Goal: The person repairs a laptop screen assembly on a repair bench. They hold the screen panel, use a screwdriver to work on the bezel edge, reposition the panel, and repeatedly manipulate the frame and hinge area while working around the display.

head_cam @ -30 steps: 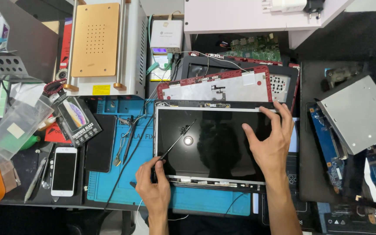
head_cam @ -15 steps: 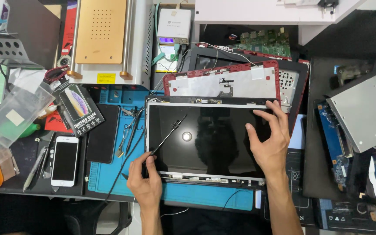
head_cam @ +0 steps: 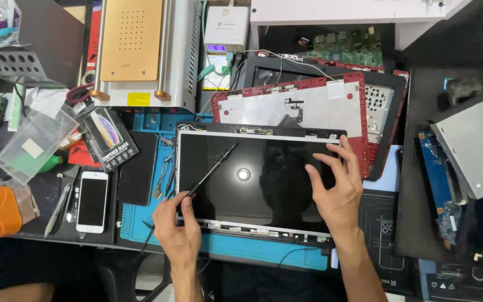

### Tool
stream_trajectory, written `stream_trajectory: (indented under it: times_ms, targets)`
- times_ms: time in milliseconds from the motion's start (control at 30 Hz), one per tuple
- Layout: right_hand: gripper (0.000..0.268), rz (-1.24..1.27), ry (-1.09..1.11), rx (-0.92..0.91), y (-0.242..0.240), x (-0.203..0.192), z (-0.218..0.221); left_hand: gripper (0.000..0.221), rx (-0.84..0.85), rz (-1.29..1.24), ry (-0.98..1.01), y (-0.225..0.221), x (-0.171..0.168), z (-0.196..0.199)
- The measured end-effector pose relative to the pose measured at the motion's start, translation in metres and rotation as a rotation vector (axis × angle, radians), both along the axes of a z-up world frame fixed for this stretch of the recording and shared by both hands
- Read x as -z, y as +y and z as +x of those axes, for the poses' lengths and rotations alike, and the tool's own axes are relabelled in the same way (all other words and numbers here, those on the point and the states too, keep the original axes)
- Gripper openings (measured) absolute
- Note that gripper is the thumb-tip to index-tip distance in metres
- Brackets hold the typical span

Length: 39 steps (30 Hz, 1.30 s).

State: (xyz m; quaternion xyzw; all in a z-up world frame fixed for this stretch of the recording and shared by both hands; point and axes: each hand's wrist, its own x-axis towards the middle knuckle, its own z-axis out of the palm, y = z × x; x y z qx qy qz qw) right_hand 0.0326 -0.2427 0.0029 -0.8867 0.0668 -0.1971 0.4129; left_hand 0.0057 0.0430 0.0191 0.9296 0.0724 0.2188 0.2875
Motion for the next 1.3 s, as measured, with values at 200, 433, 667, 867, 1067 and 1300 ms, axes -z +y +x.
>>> stream_trajectory:
  times_ms: [200,433,667,867,1067,1300]
  targets:
    - [0.025,-0.049,0.016,-0.052,-0.002,-0.006,-0.002,0.007,0.127,0.008,-0.029,-0.022,-0.019,0.015]
    - [0.033,-0.097,0.056,-0.09,-0.004,-0.015,-0.01,0.014,0.416,0.108,-0.054,-0.067,-0.078,0.057]
    - [0.041,-0.153,0.086,-0.134,-0.011,-0.019,-0.011,0.018,0.726,0.4,-0.14,-0.106,-0.108,0.087]
    - [0.043,-0.204,0.07,-0.149,-0.015,-0.017,-0.01,0.025,0.824,0.617,-0.169,-0.125,-0.119,0.099]
    - [0.045,-0.227,0.087,-0.158,-0.016,-0.016,-0.011,0.028,0.858,0.688,-0.163,-0.133,-0.127,0.103]
    - [0.045,-0.213,0.067,-0.162,-0.017,-0.01,-0.011,0.023,0.884,0.76,-0.151,-0.143,-0.135,0.105]
